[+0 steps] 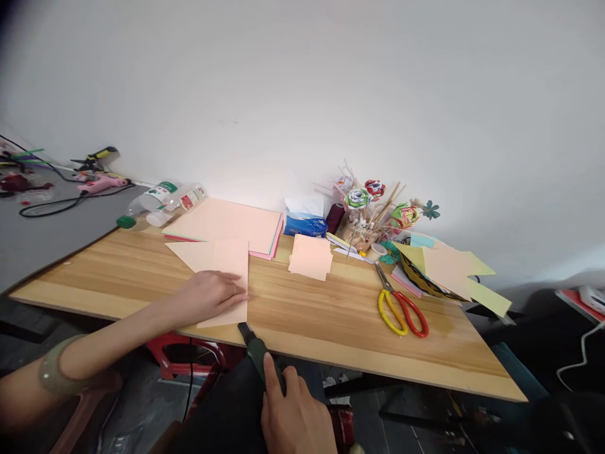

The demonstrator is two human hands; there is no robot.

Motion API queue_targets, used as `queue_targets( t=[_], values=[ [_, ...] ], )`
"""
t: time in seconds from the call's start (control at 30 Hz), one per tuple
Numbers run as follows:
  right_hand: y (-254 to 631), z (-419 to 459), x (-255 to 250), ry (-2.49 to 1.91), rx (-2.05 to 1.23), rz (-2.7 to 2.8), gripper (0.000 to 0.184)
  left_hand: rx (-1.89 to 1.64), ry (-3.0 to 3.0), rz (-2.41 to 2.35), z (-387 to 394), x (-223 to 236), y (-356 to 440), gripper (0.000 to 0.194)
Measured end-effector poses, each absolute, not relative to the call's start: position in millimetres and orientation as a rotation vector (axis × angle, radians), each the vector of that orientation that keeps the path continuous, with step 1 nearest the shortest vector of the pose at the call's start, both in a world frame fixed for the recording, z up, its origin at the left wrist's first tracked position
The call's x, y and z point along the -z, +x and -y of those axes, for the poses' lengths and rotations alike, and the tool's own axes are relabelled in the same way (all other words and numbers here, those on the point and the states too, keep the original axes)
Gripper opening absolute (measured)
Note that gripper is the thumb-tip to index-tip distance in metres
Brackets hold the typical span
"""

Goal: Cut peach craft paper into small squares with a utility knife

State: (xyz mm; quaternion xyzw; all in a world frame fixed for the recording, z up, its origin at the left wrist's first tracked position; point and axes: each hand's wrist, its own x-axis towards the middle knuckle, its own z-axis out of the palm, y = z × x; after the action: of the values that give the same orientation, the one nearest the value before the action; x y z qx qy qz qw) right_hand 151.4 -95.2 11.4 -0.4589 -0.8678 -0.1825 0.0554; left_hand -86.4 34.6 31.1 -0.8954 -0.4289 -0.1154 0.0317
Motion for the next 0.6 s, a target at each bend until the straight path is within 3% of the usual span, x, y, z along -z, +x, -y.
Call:
queue_targets(
  t=[0.07, 0.23, 0.43, 0.6],
  values=[
    [152, 93, -12, -1.381, 0.550, 2.633, 0.051, 0.286, -2.662, 1.368, -41, -25, -77, 0.037],
    [153, 90, -12, -1.399, 0.568, 2.604, 0.051, 0.034, -2.560, 1.658, -53, 0, -75, 0.065],
    [157, 88, -6, -1.386, 0.620, 2.594, 0.036, -0.009, -2.631, 1.692, -54, 7, -82, 0.065],
    [159, 88, -2, -1.372, 0.621, 2.585, 0.035, 0.011, -2.652, 1.703, -54, 5, -80, 0.064]
  ],
)
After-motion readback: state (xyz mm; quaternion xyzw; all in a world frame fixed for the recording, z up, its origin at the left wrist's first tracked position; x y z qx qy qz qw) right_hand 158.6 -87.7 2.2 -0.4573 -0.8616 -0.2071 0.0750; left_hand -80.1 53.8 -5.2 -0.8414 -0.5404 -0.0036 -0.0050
